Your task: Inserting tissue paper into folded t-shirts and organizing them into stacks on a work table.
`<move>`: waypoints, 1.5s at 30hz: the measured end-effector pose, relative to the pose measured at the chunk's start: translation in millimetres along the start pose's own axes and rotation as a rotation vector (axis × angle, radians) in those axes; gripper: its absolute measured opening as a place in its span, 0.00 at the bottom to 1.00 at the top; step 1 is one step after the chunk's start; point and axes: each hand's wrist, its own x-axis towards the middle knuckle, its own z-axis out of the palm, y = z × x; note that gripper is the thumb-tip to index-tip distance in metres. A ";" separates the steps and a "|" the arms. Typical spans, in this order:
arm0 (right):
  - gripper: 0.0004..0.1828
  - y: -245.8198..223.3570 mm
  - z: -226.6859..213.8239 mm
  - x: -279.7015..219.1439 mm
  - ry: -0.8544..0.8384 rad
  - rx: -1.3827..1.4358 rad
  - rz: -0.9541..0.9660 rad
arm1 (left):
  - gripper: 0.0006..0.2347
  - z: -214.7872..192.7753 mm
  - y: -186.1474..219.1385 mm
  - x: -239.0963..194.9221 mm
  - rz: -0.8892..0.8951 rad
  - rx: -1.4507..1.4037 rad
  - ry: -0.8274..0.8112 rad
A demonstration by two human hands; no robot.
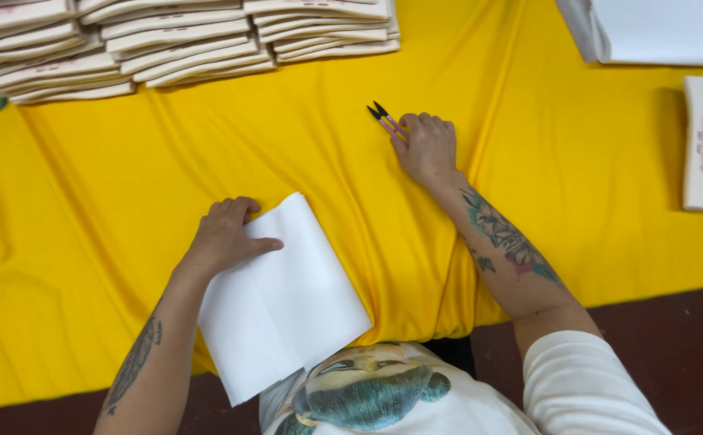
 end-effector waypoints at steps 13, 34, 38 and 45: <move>0.23 179.3 -42.7 -56.6 0.370 0.389 0.393 | 0.28 -16.1 15.8 10.7 -0.244 -0.212 -0.335; 0.22 357.1 -211.9 -149.7 1.496 1.566 1.341 | 0.29 47.1 -24.4 92.3 0.547 0.058 0.557; 0.32 356.8 -220.1 -131.7 1.369 1.330 1.454 | 0.25 57.6 -15.5 54.6 0.663 0.068 0.710; 0.40 386.6 -174.1 -158.7 1.364 1.374 1.152 | 0.20 59.0 8.9 29.1 0.694 0.011 0.766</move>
